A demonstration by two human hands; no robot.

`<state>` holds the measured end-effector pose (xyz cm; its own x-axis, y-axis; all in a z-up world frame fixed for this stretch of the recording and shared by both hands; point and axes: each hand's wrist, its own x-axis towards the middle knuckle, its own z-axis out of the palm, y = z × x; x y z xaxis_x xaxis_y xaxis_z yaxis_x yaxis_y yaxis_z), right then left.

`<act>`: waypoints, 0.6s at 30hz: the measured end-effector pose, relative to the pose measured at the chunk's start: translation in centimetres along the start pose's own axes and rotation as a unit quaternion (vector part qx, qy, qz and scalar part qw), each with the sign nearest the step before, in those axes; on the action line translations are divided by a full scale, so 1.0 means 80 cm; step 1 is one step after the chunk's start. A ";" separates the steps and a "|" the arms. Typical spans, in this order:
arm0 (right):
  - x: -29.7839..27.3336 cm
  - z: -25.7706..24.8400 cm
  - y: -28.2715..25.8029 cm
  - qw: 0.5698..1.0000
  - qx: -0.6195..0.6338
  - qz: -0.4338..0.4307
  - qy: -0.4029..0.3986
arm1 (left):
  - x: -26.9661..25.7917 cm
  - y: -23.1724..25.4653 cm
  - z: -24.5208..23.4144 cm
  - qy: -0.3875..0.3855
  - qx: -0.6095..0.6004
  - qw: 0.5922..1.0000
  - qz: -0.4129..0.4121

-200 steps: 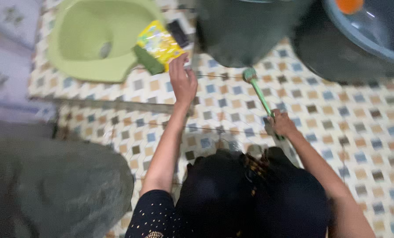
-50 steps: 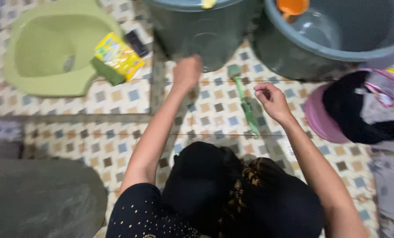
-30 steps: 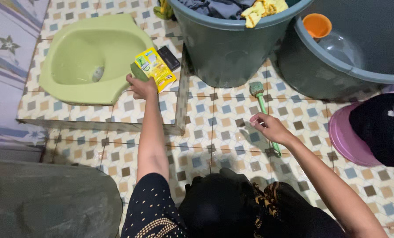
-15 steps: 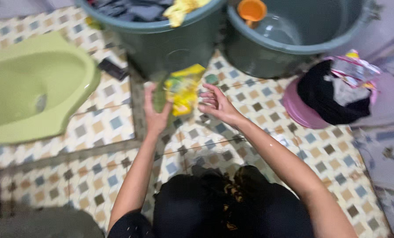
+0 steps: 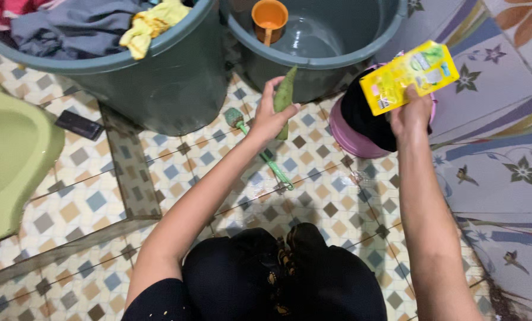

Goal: The person washes clothes in a large green bucket using a blue scoop to pour water, then uses a brush to scrub the tiled bathroom floor.

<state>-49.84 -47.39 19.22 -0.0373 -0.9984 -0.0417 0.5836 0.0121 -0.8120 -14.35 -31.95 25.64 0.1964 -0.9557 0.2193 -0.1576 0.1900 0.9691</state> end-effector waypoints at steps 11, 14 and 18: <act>-0.083 -0.007 0.010 0.864 -0.453 -0.218 0.022 | 0.001 -0.011 0.067 -0.074 -0.161 0.953 -0.247; -0.177 0.097 0.007 0.898 -0.365 -0.095 -0.226 | -0.002 0.000 0.094 -0.118 -0.166 0.952 -0.229; -0.184 0.147 0.000 0.888 -0.391 -0.096 -0.223 | -0.003 -0.015 0.097 -0.161 -0.211 0.934 -0.238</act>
